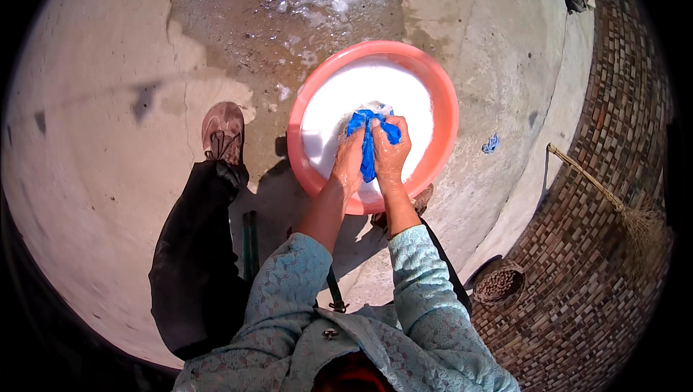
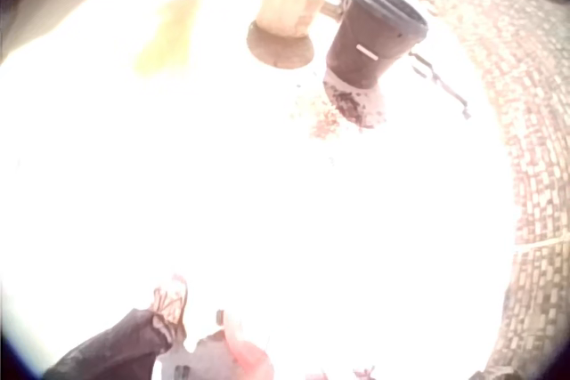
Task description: The person washes a blue cloth by hand in a pink basin filled with soapy water, scrubbing and wringing it repeatedly. They then rinse the cloth under a running tap and wring it out again.
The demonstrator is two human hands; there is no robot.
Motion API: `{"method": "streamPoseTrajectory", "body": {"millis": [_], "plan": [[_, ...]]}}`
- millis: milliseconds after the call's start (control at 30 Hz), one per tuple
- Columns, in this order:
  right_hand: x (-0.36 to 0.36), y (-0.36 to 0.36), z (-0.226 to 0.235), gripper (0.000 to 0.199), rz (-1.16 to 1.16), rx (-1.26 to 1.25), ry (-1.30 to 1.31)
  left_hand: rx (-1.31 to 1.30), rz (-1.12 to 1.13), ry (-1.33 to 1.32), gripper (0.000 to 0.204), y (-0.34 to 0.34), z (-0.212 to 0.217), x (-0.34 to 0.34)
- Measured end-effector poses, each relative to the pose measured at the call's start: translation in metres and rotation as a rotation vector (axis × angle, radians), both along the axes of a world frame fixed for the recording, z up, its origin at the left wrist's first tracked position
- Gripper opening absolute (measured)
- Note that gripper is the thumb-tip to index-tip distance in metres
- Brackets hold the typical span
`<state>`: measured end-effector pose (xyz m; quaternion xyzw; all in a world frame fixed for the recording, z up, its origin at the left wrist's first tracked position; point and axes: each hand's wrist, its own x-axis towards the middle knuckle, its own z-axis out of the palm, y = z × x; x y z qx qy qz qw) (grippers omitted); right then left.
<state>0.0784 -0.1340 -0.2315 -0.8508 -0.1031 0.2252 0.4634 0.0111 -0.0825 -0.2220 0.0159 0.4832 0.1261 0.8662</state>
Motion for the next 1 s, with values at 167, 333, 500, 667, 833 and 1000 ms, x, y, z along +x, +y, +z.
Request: {"method": "streamPoseTrajectory", "body": {"millis": [167,333,500,667,833,1000], "plan": [[0.081,-0.019,-0.015,0.042,0.09,0.078,0.057,0.259,-0.088,0.053,0.036,0.012,-0.006,0.009],[0.017,-0.026,-0.025,0.064,0.767,-0.526,-0.449,0.893,-0.476,0.779,0.064,0.0,-0.055,-0.017],[0.019,-0.049,-0.105,0.057,0.98,-1.124,0.056,1.024,-0.565,0.648,0.066,0.001,-0.048,-0.026],[0.055,-0.044,-0.085,0.049,0.821,-0.834,-0.344,1.199,-0.616,0.548,0.067,-0.01,-0.066,-0.025],[0.047,-0.033,-0.014,0.029,0.045,0.221,0.581,0.259,-0.307,0.357,0.075,0.01,-0.027,0.003],[-0.018,-0.028,0.066,0.032,0.492,0.062,-0.034,-0.178,-0.069,-0.064,0.059,-0.001,-0.052,-0.003]]}}
